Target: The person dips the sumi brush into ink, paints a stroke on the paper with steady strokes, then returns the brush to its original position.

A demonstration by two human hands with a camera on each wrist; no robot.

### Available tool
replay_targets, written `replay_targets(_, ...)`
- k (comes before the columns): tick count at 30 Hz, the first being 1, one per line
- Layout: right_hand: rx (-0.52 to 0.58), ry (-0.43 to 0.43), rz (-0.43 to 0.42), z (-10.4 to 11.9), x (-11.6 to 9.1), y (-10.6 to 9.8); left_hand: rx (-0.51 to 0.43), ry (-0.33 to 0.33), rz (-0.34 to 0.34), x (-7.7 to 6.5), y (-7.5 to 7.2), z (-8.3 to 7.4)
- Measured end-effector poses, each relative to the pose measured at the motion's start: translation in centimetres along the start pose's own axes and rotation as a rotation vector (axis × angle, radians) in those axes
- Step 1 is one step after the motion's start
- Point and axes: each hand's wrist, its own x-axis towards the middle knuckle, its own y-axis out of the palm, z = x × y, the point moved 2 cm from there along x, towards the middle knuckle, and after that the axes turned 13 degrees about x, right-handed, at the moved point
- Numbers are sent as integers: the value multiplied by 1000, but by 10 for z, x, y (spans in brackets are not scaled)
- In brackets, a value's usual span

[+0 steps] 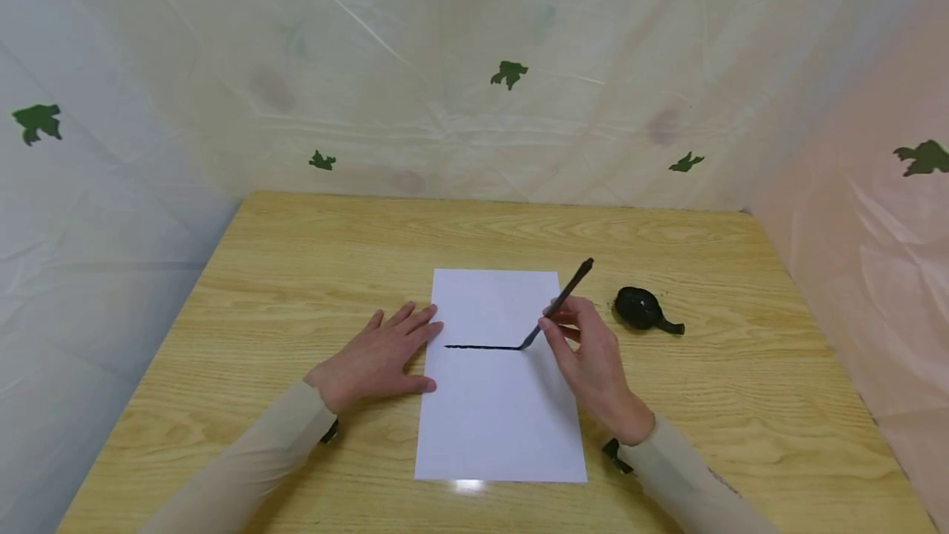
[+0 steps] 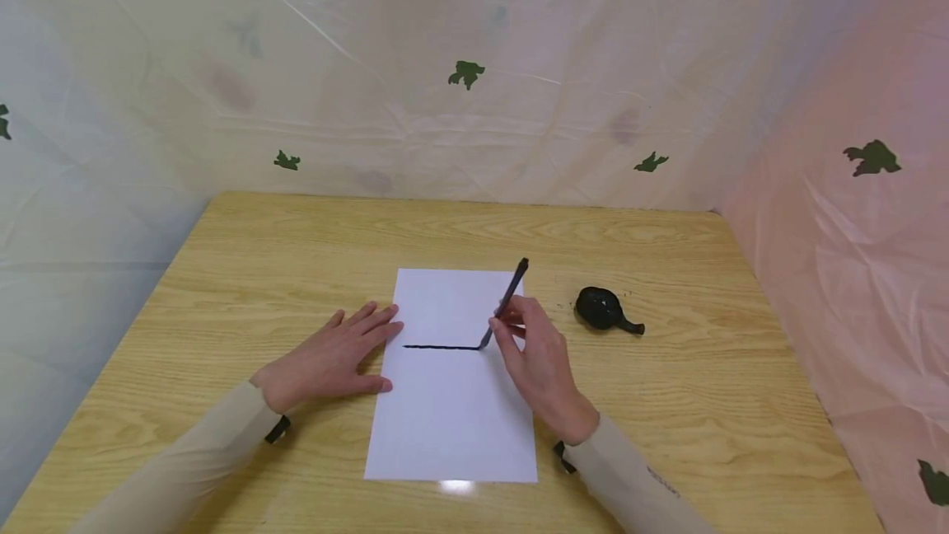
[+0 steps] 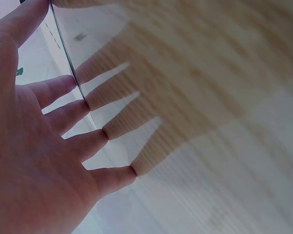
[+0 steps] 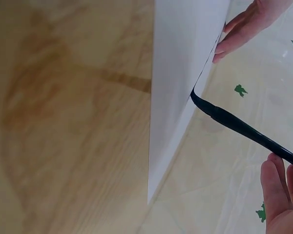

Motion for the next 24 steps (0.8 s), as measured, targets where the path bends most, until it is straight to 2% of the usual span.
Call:
replay_targets(13, 5, 33, -14, 0, -1, -2, 8, 9, -11, -1, -1, -1)
replay_targets(24, -5, 18, -30, 1, -2, -4, 2, 4, -7, -1, -1, -1)
